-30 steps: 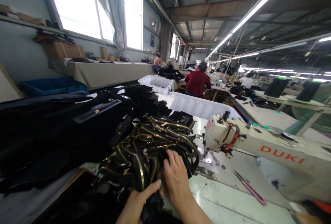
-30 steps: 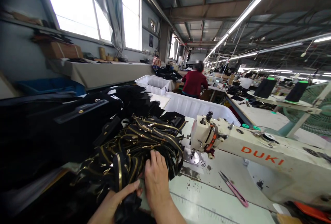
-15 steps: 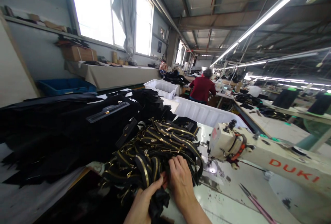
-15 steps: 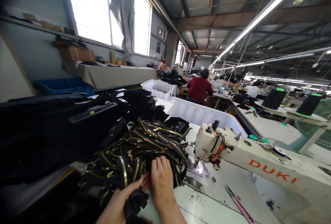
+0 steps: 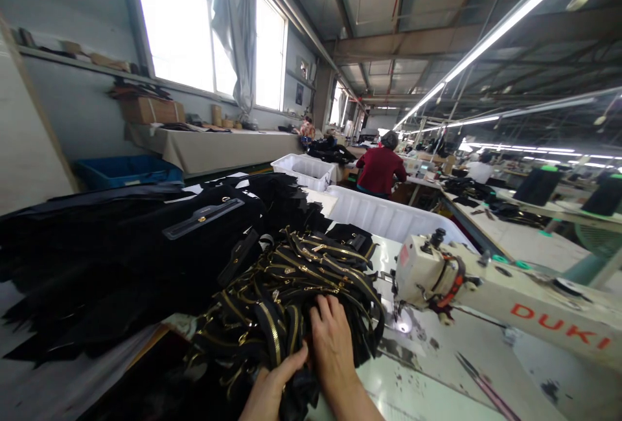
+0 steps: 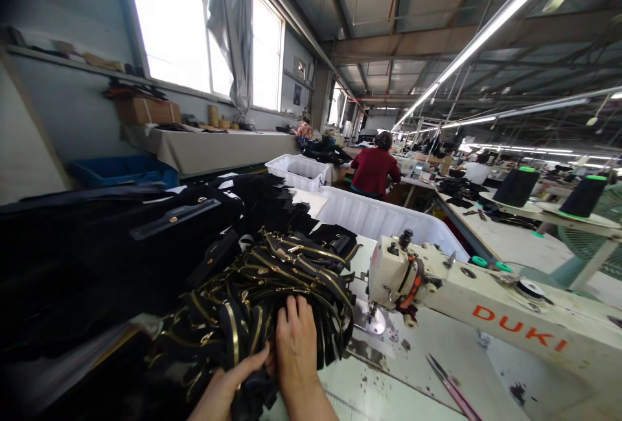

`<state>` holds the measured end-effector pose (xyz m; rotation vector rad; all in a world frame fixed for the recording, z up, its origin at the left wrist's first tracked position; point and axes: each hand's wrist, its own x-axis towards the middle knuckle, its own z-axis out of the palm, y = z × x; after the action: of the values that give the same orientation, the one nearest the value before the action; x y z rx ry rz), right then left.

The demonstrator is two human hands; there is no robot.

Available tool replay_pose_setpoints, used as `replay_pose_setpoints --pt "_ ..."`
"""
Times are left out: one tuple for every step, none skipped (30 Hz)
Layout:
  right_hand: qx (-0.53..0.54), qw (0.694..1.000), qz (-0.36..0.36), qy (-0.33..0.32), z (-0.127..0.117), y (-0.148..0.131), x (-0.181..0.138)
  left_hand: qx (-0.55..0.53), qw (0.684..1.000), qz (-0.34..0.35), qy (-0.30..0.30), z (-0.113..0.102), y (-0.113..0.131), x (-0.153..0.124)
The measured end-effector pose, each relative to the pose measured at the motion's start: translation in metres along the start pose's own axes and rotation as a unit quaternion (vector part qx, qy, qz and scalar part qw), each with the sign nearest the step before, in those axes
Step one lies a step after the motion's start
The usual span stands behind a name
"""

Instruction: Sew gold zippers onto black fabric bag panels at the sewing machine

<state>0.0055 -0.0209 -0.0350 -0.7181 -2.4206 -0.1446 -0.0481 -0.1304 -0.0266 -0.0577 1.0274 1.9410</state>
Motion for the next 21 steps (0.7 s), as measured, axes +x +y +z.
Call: replay_pose_setpoints --pt "0.000 1.000 0.001 -0.002 0.001 0.000 0.000 0.003 1.000 0.000 0.001 0.000 0.000 0.000" --pt "-0.001 1.000 0.002 -0.004 0.002 0.000 0.001 0.005 1.000 -0.002 0.000 -0.001 0.000 0.000" --pt "-0.001 1.000 0.003 -0.006 0.002 -0.001 0.001 0.008 1.000 -0.004 -0.001 -0.001 0.000 0.000" --pt "-0.001 1.000 0.004 -0.008 0.002 -0.001 0.002 0.009 1.000 -0.006 -0.003 -0.001 0.000 0.000" --pt "-0.001 1.000 0.005 -0.009 0.001 -0.001 0.002 0.009 1.000 -0.006 -0.006 -0.001 0.000 0.000" --pt "-0.001 1.000 0.005 -0.011 0.001 -0.002 0.003 0.009 1.000 -0.006 -0.009 -0.002 0.001 0.000" --pt "-0.001 1.000 0.005 -0.012 0.000 -0.003 0.005 0.009 1.000 -0.007 -0.011 -0.002 0.001 0.000" --pt "-0.001 1.000 0.005 -0.013 -0.002 -0.003 0.007 0.010 1.000 -0.010 -0.012 -0.002 0.001 0.001" --pt "-0.001 1.000 0.004 -0.014 -0.004 -0.004 0.009 0.011 1.000 -0.013 -0.012 -0.002 0.002 0.001" --pt "0.000 1.000 0.001 -0.016 -0.007 -0.005 0.011 0.011 1.000 -0.017 -0.010 -0.002 0.002 0.001" --pt "0.002 1.000 -0.002 -0.017 -0.010 -0.005 0.013 0.010 1.000 -0.021 -0.009 -0.002 0.003 0.000" --pt "0.004 1.000 -0.006 -0.019 -0.015 -0.005 0.015 0.007 1.000 -0.023 -0.008 -0.002 0.004 0.000" --pt "0.007 1.000 -0.008 -0.021 -0.019 -0.006 0.015 0.002 1.000 -0.024 -0.010 -0.002 0.005 -0.001" --pt "0.009 1.000 -0.008 -0.021 -0.024 -0.006 0.015 -0.004 1.000 -0.025 -0.012 -0.002 0.006 -0.002" --pt "0.012 1.000 -0.006 -0.020 -0.029 -0.006 0.013 -0.009 0.999 -0.027 -0.015 -0.001 0.008 -0.004" --pt "0.015 1.000 -0.003 -0.019 -0.034 -0.006 0.009 -0.013 0.999 -0.029 -0.017 0.000 0.009 -0.006" --pt "0.019 1.000 0.000 -0.016 -0.037 -0.007 0.005 -0.017 0.999 -0.031 -0.021 0.001 0.010 -0.008" --pt "0.023 1.000 0.003 -0.012 -0.040 -0.008 -0.001 -0.020 0.999 -0.033 -0.022 0.003 0.011 -0.010" --pt "0.030 0.999 0.002 -0.009 -0.041 -0.010 -0.008 -0.022 0.999 -0.034 -0.022 0.005 0.012 -0.012" --pt "0.041 0.999 -0.001 -0.007 -0.041 -0.013 -0.016 -0.025 0.999 -0.034 -0.018 0.006 0.012 -0.014" --pt "0.054 0.999 -0.005 0.000 -0.041 -0.016 -0.025 -0.028 0.999 -0.032 -0.013 0.007 0.011 -0.016"
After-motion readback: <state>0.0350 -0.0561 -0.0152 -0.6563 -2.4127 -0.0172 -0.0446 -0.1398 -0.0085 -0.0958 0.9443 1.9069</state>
